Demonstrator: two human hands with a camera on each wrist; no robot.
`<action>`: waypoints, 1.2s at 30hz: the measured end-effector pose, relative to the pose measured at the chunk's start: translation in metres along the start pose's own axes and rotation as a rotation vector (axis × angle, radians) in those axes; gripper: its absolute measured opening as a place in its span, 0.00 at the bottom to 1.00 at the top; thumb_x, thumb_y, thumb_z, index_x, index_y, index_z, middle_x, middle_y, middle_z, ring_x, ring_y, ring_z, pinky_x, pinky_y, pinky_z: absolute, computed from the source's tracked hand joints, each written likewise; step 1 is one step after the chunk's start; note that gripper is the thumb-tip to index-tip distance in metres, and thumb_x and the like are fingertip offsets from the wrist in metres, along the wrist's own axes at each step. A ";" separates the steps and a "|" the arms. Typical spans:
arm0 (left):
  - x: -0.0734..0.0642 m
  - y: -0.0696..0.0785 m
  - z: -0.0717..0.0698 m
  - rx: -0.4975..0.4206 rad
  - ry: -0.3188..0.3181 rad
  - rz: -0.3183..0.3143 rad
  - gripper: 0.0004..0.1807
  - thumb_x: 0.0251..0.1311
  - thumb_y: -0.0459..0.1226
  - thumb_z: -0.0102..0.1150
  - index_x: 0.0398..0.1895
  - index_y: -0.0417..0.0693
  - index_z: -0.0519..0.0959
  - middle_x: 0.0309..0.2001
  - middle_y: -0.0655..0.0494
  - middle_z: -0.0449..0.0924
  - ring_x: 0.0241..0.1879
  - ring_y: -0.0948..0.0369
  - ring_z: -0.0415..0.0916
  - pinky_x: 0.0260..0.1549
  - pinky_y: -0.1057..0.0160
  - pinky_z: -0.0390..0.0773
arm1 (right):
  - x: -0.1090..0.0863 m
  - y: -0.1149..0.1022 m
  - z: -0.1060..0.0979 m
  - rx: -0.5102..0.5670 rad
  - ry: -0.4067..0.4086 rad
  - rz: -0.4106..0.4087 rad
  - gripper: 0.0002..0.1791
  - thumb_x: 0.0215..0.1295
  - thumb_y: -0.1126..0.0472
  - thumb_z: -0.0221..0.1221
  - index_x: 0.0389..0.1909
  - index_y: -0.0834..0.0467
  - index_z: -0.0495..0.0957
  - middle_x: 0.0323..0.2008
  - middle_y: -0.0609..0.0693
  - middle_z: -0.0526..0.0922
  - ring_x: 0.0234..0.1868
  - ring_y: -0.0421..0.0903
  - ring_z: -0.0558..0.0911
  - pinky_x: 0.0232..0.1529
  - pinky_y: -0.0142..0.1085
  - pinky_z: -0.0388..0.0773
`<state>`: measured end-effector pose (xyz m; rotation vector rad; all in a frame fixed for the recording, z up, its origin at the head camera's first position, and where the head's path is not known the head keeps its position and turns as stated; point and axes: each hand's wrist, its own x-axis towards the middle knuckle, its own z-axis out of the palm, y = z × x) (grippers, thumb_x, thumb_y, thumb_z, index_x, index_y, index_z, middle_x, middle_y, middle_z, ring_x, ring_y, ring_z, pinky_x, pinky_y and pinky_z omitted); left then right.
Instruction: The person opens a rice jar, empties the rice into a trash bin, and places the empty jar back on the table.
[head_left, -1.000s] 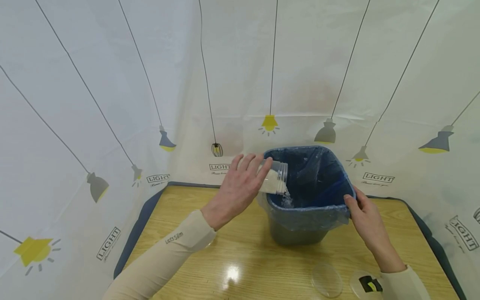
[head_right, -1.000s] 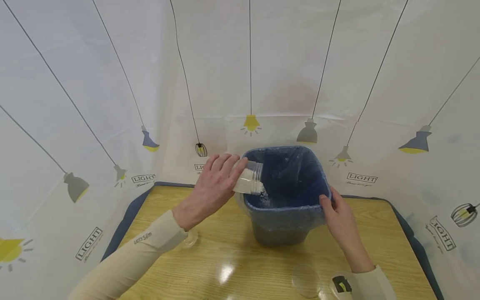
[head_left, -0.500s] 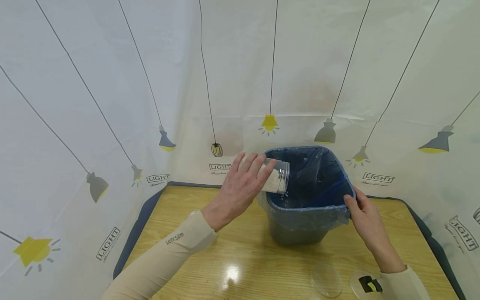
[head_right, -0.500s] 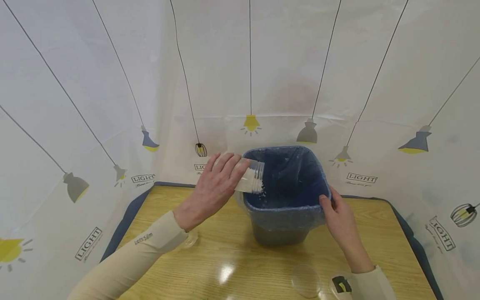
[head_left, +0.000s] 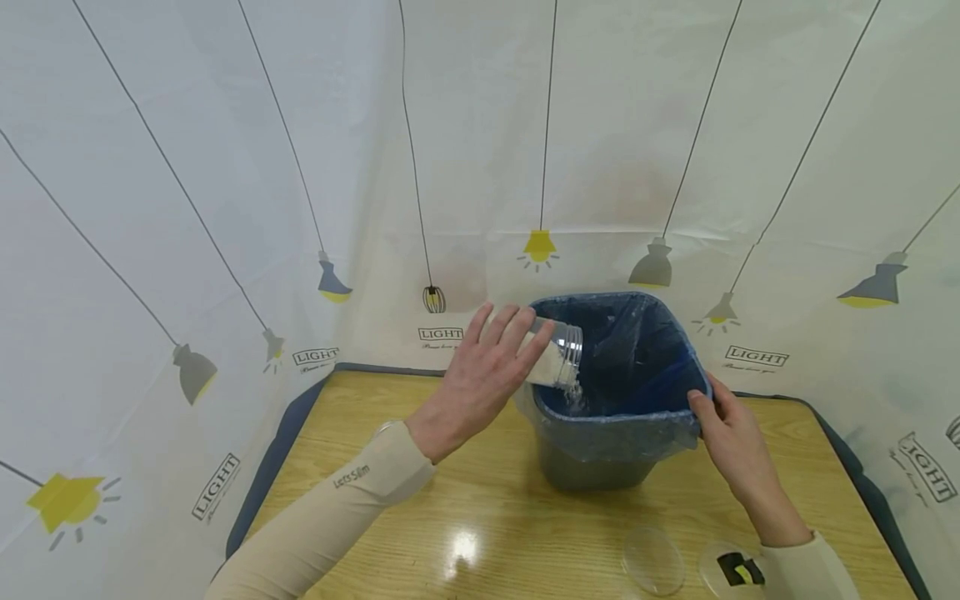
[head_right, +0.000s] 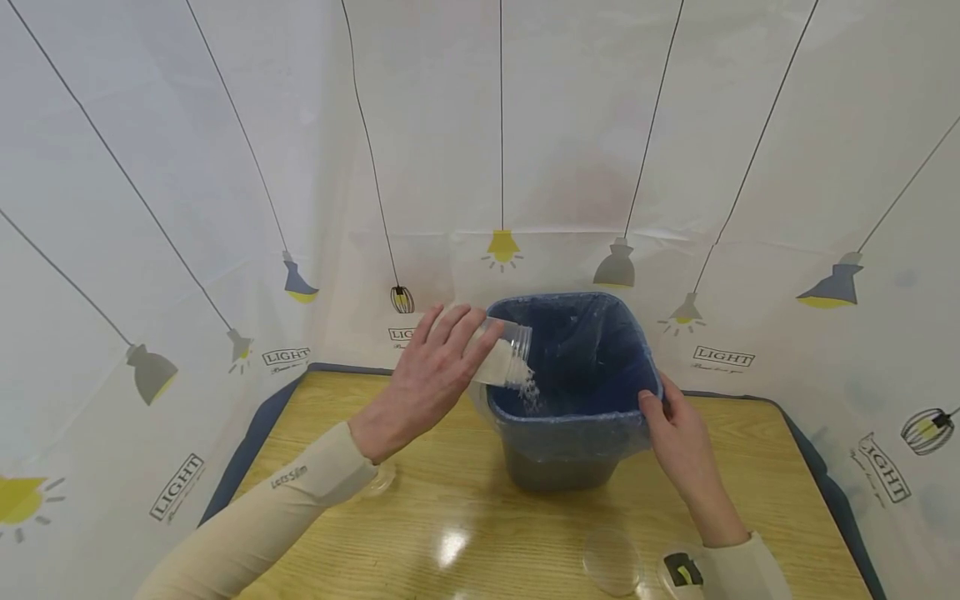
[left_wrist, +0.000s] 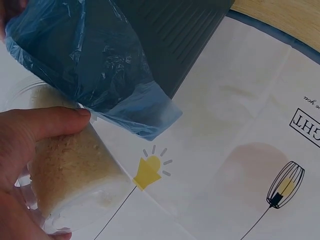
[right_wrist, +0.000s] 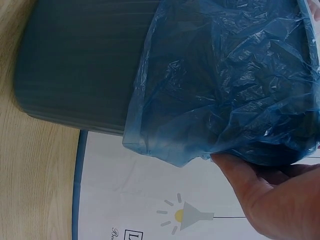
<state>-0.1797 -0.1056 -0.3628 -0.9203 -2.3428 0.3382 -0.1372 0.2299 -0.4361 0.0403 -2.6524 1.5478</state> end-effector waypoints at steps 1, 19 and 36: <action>0.000 0.000 0.000 -0.001 -0.004 0.000 0.44 0.59 0.35 0.73 0.78 0.51 0.63 0.70 0.45 0.67 0.71 0.46 0.61 0.74 0.43 0.57 | 0.000 0.000 0.000 0.000 0.000 0.003 0.36 0.84 0.47 0.40 0.81 0.65 0.51 0.69 0.76 0.67 0.63 0.65 0.73 0.37 0.21 0.75; 0.001 0.001 0.002 -0.009 0.014 0.020 0.45 0.57 0.36 0.75 0.76 0.50 0.63 0.70 0.43 0.67 0.71 0.44 0.62 0.73 0.41 0.57 | 0.000 0.001 0.000 0.005 -0.003 0.006 0.36 0.84 0.46 0.40 0.81 0.66 0.50 0.70 0.76 0.66 0.64 0.67 0.73 0.38 0.19 0.74; 0.000 0.003 0.003 0.018 0.011 0.028 0.46 0.56 0.37 0.76 0.77 0.51 0.63 0.70 0.44 0.67 0.71 0.45 0.61 0.74 0.42 0.57 | 0.001 0.002 0.000 -0.028 0.015 -0.010 0.36 0.84 0.46 0.41 0.81 0.65 0.53 0.68 0.75 0.69 0.54 0.44 0.77 0.37 0.23 0.76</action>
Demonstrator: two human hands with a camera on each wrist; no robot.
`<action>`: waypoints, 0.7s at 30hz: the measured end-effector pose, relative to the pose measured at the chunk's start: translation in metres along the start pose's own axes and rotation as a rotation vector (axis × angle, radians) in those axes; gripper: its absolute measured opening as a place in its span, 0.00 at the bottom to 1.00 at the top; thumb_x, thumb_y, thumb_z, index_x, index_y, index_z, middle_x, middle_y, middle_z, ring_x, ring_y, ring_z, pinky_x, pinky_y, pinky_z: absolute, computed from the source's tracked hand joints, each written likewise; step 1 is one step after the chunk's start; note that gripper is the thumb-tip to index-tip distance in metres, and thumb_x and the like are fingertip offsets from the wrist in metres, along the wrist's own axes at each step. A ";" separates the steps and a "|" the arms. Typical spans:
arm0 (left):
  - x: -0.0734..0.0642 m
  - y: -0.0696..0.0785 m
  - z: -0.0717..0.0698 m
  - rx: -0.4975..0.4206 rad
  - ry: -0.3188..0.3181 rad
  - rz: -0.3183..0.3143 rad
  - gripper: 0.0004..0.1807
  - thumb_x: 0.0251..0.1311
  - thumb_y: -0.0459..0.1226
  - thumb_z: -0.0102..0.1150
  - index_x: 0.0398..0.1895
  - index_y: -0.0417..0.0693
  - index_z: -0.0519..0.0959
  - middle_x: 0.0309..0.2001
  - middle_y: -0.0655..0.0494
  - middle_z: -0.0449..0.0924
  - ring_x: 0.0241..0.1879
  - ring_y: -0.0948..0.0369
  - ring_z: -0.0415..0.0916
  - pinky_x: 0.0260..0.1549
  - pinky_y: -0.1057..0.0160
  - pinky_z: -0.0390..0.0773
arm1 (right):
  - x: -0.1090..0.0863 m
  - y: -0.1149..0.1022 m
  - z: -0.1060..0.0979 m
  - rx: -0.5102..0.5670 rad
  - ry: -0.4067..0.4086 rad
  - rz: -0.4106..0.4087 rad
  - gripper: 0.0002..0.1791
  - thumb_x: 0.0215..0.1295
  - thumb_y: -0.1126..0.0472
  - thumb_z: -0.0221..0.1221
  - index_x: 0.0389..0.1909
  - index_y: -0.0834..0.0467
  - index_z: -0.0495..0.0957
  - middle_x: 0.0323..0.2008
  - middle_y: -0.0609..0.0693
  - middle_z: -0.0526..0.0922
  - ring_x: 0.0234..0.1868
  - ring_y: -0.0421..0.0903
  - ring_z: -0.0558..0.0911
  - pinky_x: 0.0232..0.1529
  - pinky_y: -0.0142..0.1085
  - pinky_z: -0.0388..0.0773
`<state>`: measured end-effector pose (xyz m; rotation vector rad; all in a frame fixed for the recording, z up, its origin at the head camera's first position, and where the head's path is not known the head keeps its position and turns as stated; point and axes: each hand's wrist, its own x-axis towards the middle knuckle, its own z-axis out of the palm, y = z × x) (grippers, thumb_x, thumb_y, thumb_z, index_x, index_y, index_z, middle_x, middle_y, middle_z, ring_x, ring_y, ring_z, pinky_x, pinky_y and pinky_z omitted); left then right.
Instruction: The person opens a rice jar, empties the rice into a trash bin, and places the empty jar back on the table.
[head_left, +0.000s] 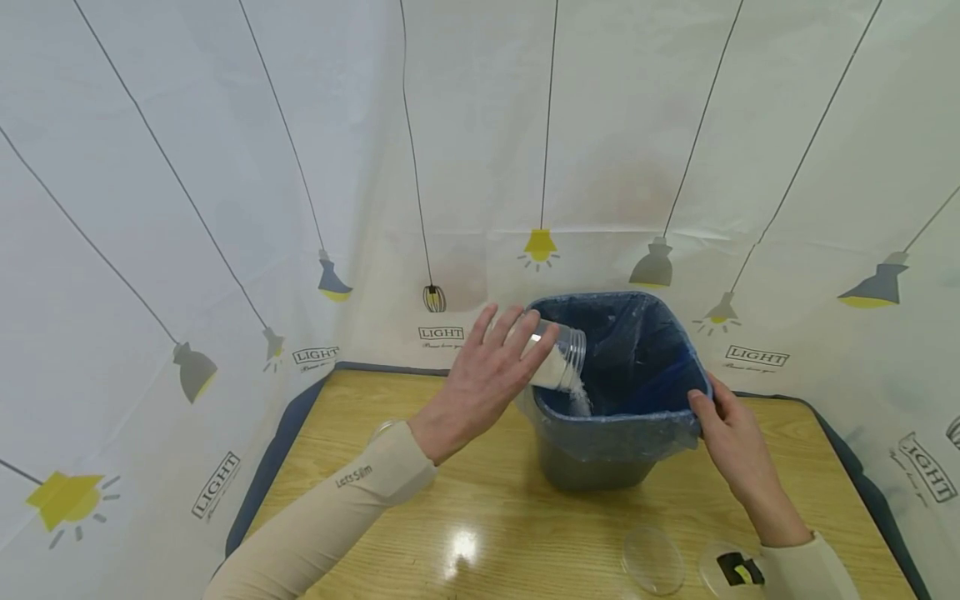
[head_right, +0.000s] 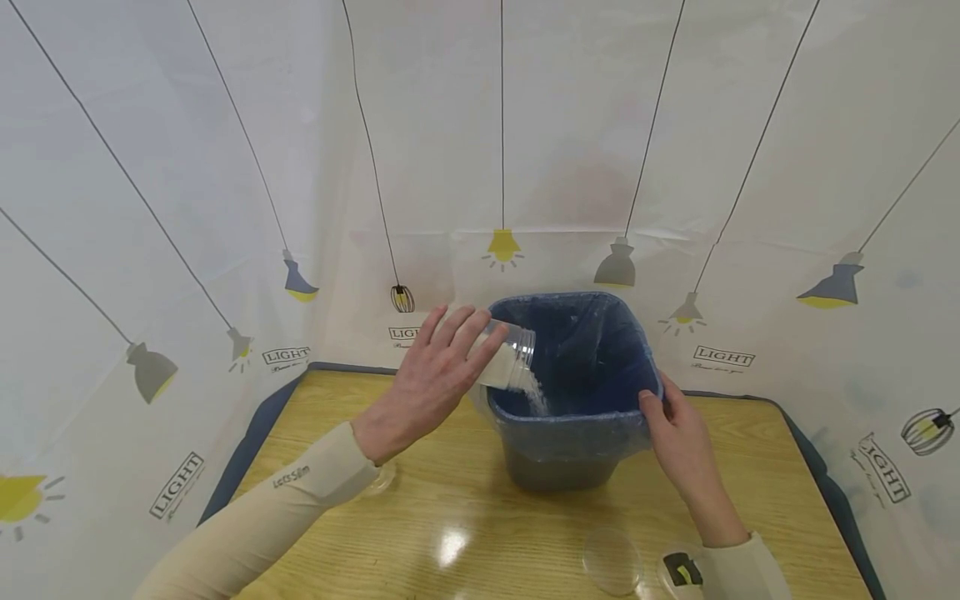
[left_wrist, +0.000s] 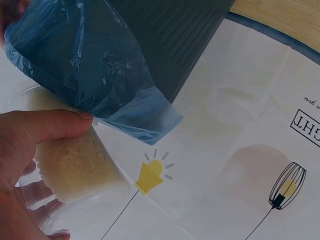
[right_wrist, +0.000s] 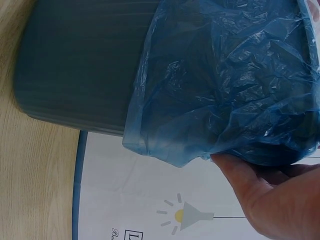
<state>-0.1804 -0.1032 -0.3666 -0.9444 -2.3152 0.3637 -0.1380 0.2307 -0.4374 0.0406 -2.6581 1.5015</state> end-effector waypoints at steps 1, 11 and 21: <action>0.000 0.000 0.000 0.005 -0.002 -0.001 0.46 0.56 0.37 0.76 0.77 0.51 0.63 0.70 0.44 0.67 0.71 0.45 0.61 0.74 0.42 0.57 | 0.000 0.000 0.000 0.000 0.001 -0.002 0.36 0.84 0.47 0.41 0.80 0.65 0.53 0.68 0.75 0.70 0.52 0.39 0.76 0.37 0.23 0.76; -0.001 0.001 0.000 -0.002 -0.008 0.004 0.44 0.58 0.34 0.73 0.77 0.51 0.62 0.71 0.43 0.67 0.72 0.44 0.60 0.74 0.41 0.55 | -0.001 0.000 0.000 0.021 0.001 -0.006 0.36 0.84 0.47 0.42 0.81 0.65 0.52 0.67 0.75 0.70 0.44 0.19 0.70 0.37 0.23 0.76; -0.001 0.000 0.000 -0.002 0.000 0.006 0.43 0.60 0.34 0.72 0.77 0.51 0.62 0.71 0.43 0.67 0.72 0.44 0.60 0.75 0.41 0.54 | -0.001 -0.001 0.000 0.026 -0.006 0.005 0.36 0.84 0.46 0.41 0.81 0.64 0.52 0.69 0.74 0.69 0.55 0.43 0.76 0.38 0.22 0.76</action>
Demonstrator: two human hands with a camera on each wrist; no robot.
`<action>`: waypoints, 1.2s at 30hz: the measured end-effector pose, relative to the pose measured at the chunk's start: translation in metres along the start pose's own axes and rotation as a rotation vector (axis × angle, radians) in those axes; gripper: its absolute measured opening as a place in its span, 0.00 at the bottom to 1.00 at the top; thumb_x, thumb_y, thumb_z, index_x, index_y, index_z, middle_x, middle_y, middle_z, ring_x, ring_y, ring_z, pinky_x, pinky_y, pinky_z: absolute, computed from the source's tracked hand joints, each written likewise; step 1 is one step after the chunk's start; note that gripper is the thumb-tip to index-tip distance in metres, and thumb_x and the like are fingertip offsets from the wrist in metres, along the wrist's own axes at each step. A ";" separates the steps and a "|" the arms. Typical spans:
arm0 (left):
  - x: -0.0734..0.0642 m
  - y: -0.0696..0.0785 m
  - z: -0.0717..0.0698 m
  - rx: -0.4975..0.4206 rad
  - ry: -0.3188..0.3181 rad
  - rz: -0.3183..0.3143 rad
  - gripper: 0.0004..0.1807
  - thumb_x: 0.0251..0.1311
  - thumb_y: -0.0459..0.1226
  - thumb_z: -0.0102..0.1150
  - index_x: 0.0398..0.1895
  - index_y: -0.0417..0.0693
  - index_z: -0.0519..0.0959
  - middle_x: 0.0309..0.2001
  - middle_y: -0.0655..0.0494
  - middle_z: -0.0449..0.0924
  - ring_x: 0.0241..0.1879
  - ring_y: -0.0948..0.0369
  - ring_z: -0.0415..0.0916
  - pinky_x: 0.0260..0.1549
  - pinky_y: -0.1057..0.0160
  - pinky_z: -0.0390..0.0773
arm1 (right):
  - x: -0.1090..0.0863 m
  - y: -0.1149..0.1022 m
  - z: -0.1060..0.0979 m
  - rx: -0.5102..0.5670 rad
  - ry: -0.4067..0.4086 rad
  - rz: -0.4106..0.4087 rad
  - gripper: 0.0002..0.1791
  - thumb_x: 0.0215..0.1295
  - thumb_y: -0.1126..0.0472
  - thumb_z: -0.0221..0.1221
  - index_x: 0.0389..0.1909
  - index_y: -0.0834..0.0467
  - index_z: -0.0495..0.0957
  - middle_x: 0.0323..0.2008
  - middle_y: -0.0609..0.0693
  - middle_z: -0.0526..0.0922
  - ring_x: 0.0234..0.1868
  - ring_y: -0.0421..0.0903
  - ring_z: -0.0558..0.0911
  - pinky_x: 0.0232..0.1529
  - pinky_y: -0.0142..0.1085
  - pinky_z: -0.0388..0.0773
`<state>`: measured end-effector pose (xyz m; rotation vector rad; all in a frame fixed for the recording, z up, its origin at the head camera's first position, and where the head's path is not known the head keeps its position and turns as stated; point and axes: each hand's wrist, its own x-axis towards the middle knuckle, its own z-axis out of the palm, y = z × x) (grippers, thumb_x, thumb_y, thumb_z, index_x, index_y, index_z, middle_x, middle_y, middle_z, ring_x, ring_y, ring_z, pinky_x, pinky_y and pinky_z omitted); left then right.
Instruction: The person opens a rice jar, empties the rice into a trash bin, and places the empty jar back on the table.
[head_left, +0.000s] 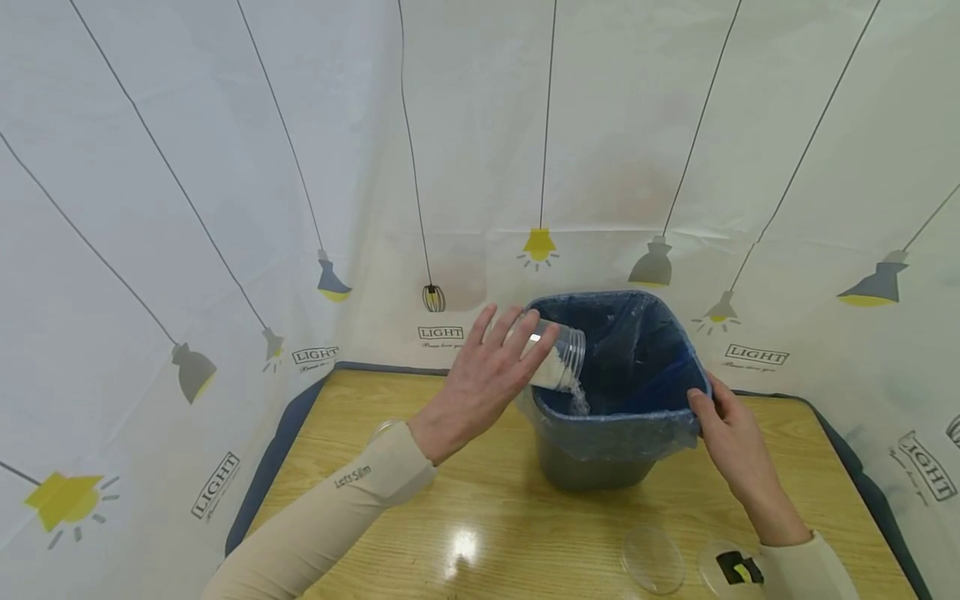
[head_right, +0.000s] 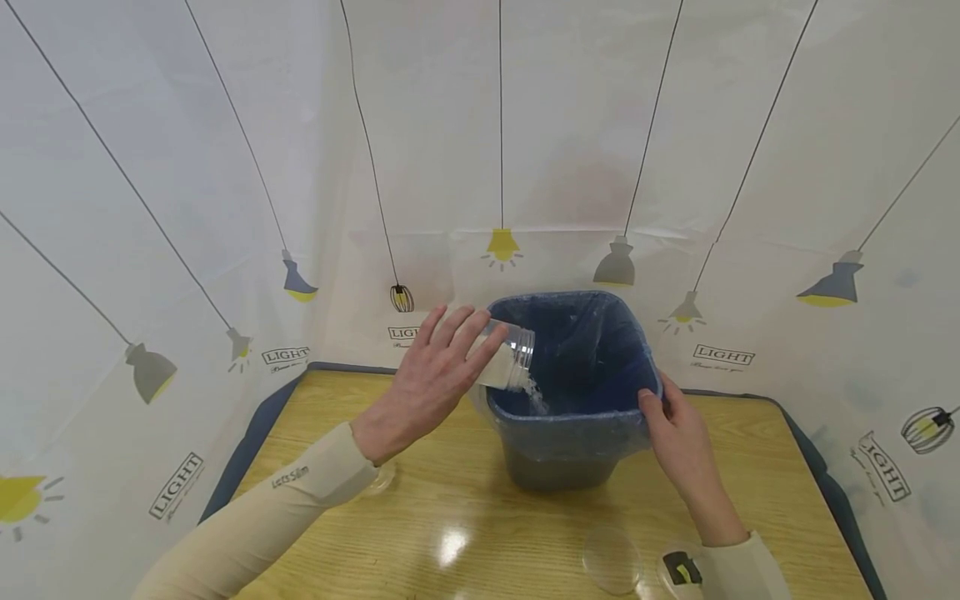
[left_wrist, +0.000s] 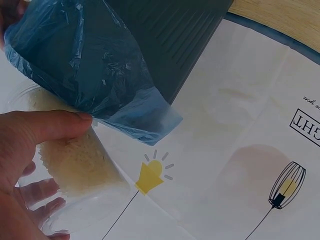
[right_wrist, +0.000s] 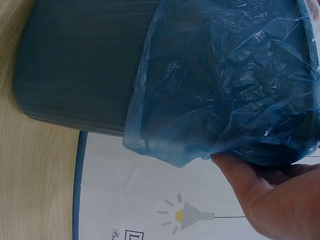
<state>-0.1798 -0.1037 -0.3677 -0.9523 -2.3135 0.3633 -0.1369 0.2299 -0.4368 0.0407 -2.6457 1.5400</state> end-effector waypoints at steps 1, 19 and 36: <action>0.000 0.000 0.000 0.001 -0.002 0.000 0.43 0.60 0.33 0.71 0.77 0.51 0.62 0.71 0.43 0.67 0.72 0.44 0.60 0.75 0.41 0.54 | 0.000 0.000 0.000 -0.001 0.001 -0.001 0.36 0.84 0.46 0.41 0.81 0.65 0.52 0.69 0.74 0.69 0.57 0.50 0.76 0.38 0.22 0.75; 0.001 0.000 -0.004 0.020 -0.011 0.008 0.44 0.59 0.33 0.72 0.78 0.52 0.62 0.71 0.45 0.67 0.73 0.45 0.59 0.74 0.41 0.55 | 0.000 0.001 0.000 -0.011 -0.003 0.025 0.37 0.84 0.44 0.40 0.81 0.63 0.51 0.69 0.73 0.68 0.51 0.34 0.72 0.38 0.23 0.75; 0.003 0.001 -0.005 0.021 -0.034 0.027 0.46 0.58 0.33 0.73 0.79 0.50 0.60 0.71 0.43 0.66 0.73 0.44 0.59 0.75 0.41 0.53 | 0.000 0.000 0.000 0.015 -0.019 0.038 0.37 0.84 0.45 0.39 0.82 0.63 0.49 0.70 0.74 0.66 0.64 0.62 0.72 0.38 0.21 0.74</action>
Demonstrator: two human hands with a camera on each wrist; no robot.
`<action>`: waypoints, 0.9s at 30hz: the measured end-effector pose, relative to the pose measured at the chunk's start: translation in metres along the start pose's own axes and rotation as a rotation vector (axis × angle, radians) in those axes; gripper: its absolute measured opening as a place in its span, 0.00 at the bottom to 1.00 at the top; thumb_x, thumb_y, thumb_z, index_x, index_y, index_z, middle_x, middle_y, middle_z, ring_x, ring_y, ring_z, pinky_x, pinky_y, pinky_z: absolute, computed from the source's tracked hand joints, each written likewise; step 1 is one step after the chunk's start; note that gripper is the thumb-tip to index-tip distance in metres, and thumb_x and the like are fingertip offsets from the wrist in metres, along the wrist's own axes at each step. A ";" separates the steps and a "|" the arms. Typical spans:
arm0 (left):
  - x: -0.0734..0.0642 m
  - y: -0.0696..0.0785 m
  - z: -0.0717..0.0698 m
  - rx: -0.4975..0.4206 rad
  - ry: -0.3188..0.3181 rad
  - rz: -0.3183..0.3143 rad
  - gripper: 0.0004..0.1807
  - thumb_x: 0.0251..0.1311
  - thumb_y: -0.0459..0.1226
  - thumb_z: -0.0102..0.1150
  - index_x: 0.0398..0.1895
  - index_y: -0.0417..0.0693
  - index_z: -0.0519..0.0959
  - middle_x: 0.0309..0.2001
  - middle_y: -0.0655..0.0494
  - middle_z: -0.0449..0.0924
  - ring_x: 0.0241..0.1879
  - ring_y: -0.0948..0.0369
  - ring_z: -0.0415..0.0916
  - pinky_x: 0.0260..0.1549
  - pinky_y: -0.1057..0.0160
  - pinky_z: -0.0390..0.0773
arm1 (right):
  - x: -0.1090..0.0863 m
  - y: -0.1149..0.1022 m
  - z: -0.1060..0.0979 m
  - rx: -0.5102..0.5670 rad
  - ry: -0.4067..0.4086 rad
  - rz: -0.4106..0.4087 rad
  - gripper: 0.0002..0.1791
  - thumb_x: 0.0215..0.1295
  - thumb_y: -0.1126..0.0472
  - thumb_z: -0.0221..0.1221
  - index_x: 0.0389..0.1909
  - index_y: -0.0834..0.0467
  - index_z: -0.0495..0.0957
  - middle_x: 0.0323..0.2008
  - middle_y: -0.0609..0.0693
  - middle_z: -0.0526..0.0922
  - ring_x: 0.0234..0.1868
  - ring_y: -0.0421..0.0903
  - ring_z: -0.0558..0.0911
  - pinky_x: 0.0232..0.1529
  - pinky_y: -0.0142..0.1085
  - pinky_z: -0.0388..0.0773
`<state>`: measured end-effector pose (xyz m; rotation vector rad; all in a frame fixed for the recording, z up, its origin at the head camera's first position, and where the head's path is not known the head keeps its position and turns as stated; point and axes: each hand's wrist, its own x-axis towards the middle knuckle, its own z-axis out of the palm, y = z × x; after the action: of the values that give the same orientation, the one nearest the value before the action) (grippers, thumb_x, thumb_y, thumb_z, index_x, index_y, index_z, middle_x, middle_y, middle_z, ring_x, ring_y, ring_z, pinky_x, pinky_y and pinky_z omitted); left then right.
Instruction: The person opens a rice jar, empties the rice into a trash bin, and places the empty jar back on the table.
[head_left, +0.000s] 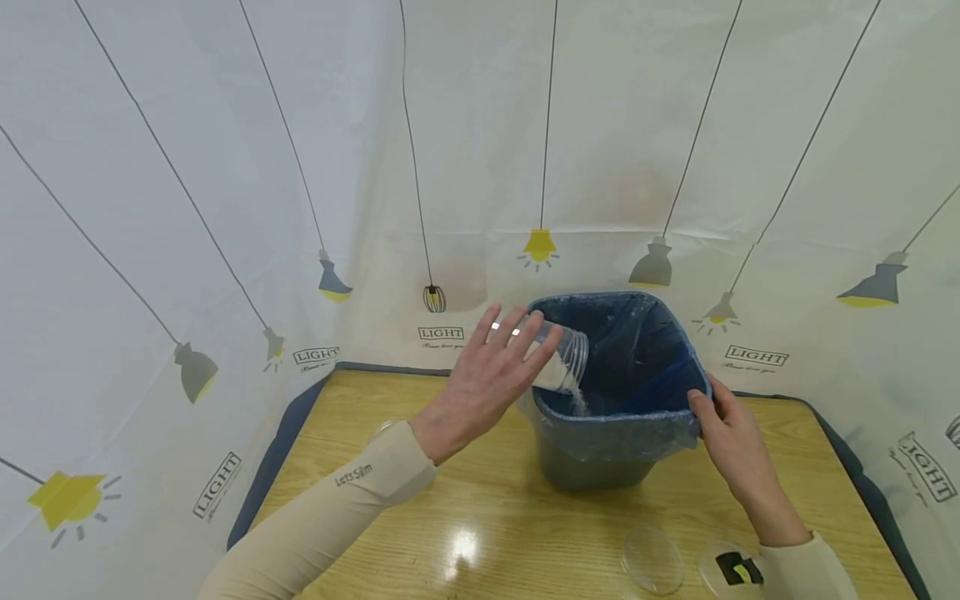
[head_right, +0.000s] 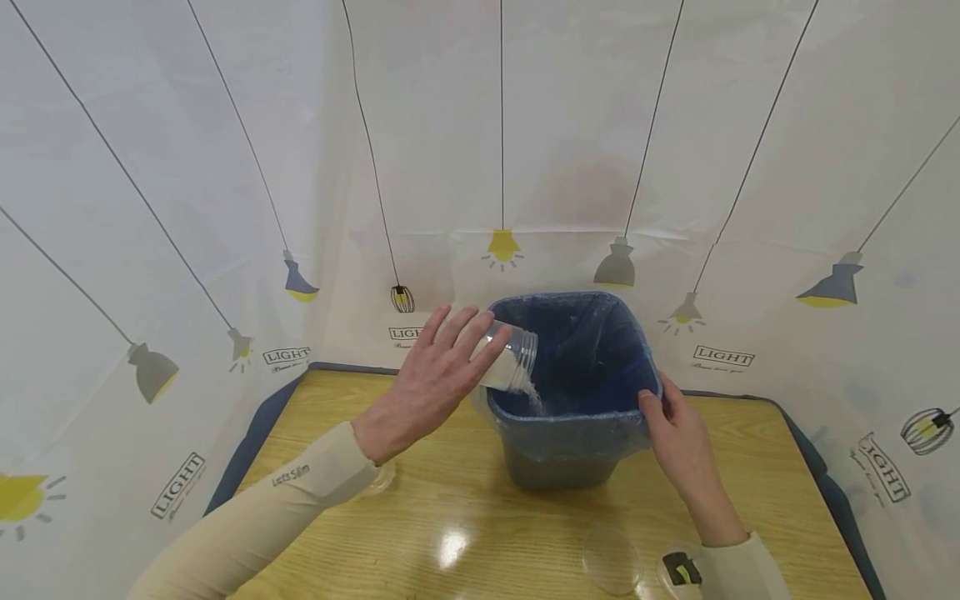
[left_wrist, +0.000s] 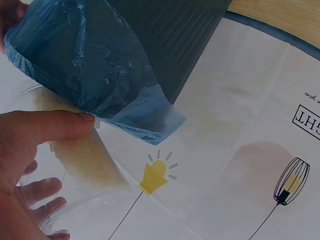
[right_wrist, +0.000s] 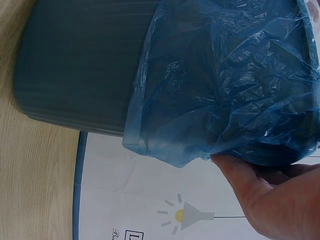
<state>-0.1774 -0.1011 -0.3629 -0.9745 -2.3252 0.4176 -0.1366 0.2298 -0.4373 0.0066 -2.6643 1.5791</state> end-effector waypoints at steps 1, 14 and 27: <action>0.000 0.000 0.000 0.001 -0.001 0.000 0.46 0.59 0.33 0.72 0.79 0.50 0.60 0.71 0.43 0.66 0.73 0.44 0.59 0.76 0.41 0.52 | 0.000 0.000 0.000 -0.001 0.000 -0.001 0.37 0.84 0.45 0.39 0.82 0.63 0.49 0.70 0.74 0.66 0.63 0.62 0.73 0.38 0.21 0.74; 0.000 0.000 0.001 0.002 0.014 0.004 0.44 0.59 0.30 0.70 0.78 0.51 0.61 0.72 0.43 0.66 0.73 0.44 0.59 0.76 0.41 0.50 | 0.002 0.002 0.000 0.010 -0.005 -0.002 0.37 0.84 0.45 0.39 0.82 0.63 0.49 0.71 0.75 0.65 0.66 0.65 0.72 0.38 0.20 0.74; 0.000 0.001 0.000 0.014 0.015 0.009 0.43 0.59 0.30 0.69 0.77 0.51 0.62 0.71 0.44 0.67 0.73 0.44 0.59 0.76 0.41 0.50 | 0.002 0.000 0.000 0.015 -0.006 0.010 0.37 0.84 0.44 0.39 0.82 0.63 0.49 0.72 0.74 0.64 0.66 0.65 0.71 0.38 0.20 0.73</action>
<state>-0.1773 -0.1001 -0.3634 -0.9780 -2.3027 0.4281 -0.1384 0.2300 -0.4371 -0.0013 -2.6620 1.6041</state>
